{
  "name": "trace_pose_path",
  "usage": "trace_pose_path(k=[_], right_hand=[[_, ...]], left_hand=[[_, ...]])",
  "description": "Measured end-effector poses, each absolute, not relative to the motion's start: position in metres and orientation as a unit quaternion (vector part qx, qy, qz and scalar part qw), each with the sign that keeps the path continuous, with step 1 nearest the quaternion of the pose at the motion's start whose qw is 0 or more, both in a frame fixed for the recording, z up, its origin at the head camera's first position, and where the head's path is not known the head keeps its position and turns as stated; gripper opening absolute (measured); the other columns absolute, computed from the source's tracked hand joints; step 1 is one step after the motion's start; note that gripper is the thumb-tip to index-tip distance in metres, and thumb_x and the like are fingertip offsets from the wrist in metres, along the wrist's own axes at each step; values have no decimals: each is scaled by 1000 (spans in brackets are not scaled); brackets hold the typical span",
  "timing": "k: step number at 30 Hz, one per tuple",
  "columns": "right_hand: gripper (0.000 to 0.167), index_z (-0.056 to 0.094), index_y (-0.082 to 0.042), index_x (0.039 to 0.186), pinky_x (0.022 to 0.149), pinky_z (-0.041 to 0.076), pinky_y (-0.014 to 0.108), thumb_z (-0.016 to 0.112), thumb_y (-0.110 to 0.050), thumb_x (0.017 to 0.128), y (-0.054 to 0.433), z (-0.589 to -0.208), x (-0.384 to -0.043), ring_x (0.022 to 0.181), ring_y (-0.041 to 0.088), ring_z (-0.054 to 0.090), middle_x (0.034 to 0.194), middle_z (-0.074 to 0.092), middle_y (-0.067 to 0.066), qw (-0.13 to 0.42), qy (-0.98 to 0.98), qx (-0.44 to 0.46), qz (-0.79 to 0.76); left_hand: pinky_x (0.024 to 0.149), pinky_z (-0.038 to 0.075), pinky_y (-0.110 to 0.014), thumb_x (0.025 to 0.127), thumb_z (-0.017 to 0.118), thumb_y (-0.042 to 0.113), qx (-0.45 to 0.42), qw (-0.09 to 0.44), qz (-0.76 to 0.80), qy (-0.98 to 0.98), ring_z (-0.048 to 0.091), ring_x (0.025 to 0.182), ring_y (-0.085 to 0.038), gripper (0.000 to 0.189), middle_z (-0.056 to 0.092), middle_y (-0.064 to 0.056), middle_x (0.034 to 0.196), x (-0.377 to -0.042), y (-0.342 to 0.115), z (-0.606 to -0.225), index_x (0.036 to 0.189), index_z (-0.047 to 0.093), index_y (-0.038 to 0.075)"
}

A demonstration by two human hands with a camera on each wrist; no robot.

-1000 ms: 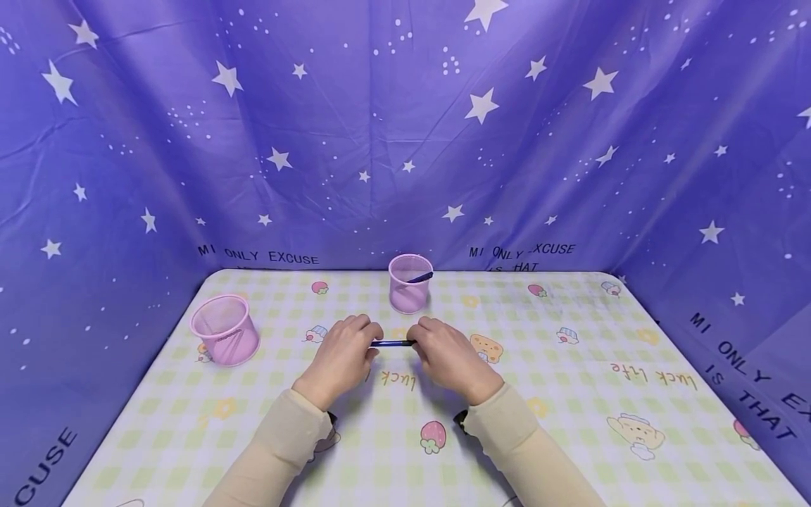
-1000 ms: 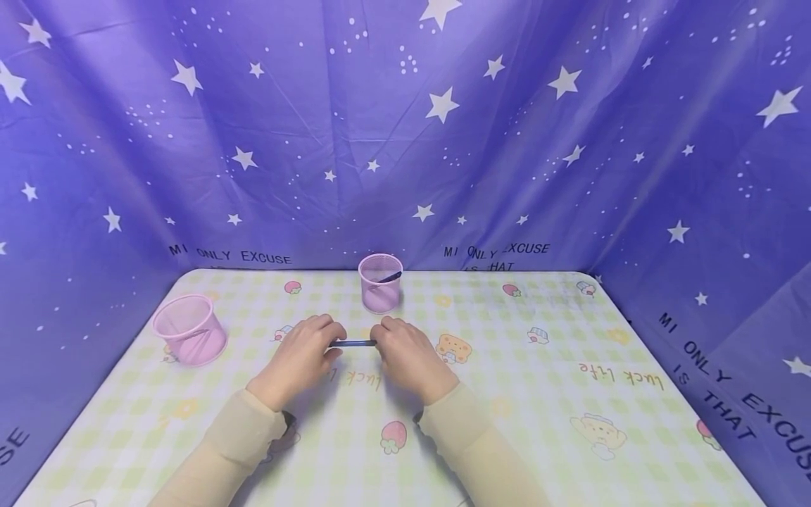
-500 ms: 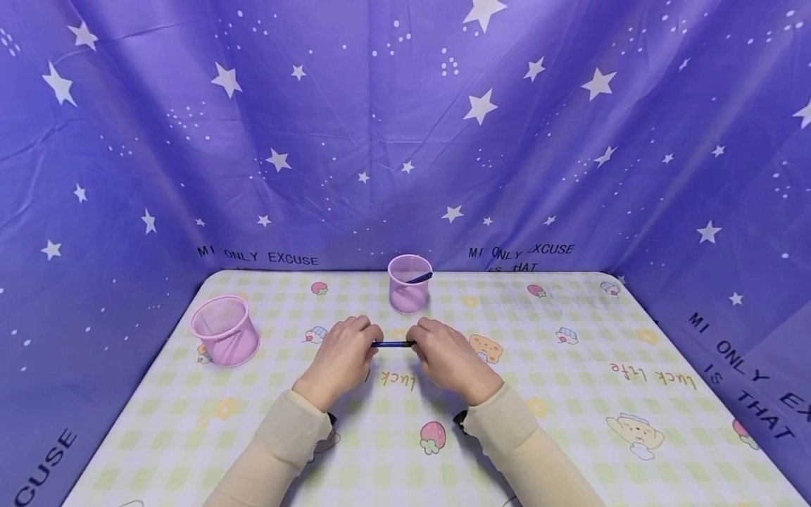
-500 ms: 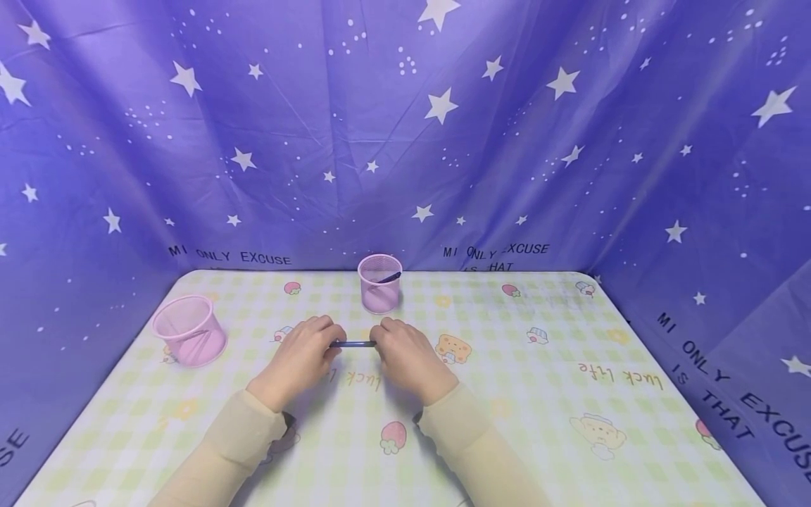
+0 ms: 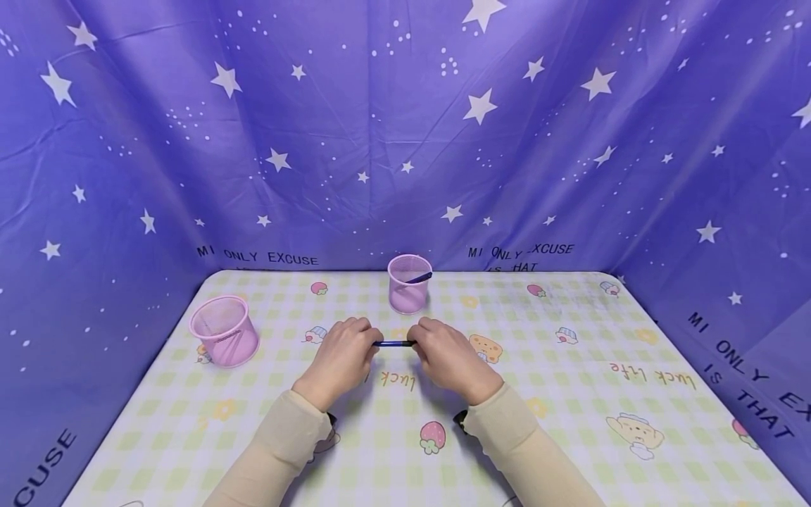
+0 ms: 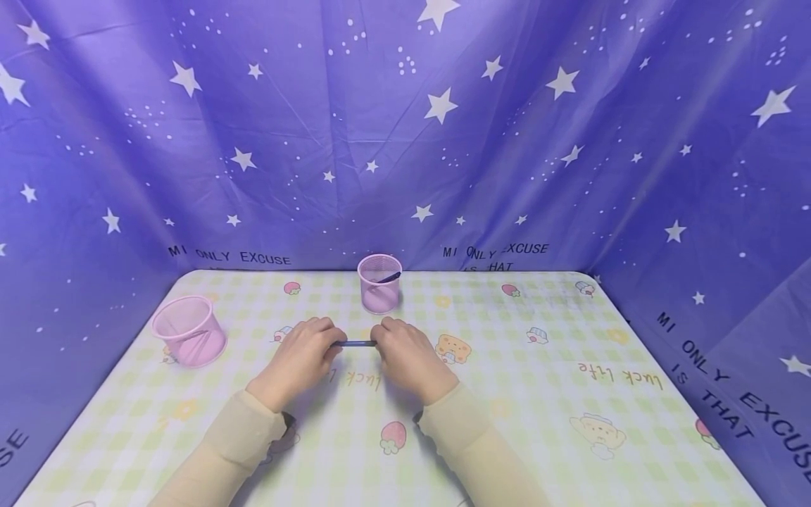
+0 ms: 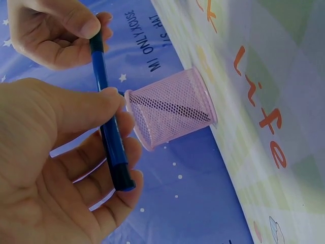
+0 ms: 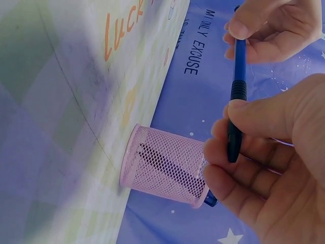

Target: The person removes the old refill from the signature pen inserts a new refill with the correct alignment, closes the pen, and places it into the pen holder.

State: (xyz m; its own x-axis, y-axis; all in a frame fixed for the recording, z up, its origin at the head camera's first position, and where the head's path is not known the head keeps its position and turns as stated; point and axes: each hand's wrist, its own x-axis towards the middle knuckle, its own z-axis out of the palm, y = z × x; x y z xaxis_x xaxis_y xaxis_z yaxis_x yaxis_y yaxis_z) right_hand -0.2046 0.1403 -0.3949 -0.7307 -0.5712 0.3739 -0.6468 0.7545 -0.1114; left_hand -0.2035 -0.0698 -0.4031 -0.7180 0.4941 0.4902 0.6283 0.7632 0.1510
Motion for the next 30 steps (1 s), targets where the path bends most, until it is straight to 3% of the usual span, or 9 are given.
trace_pose_path(k=[8, 15, 30], right_hand=[[12, 66, -12, 91, 69, 49, 30, 68, -3, 83, 140, -396, -205, 77, 13, 56, 83, 56, -4, 163, -921, 333, 120], [11, 65, -12, 90, 69, 49, 30, 68, -3, 83, 139, -397, -204, 76, 13, 56, 83, 56, -4, 168, -918, 337, 123], [11, 66, -12, 91, 68, 49, 30, 68, -3, 84, 139, -394, -204, 76, 13, 55, 82, 55, -4, 160, -924, 328, 114]], left_hand=[[71, 45, -35, 73, 80, 7, -305, 216, -165, -913, 55, 79, -21, 28, 59, -1, 87, -204, -71, -404, 97, 67, 10], [69, 43, -34, 72, 77, -2, -316, 224, -182, -904, 52, 76, -20, 24, 52, 1, 80, -203, -70, -404, 89, 64, 10], [64, 41, -31, 77, 74, 1, -321, 230, -153, -906, 53, 72, -18, 16, 56, 1, 78, -204, -70, -405, 88, 67, 11]])
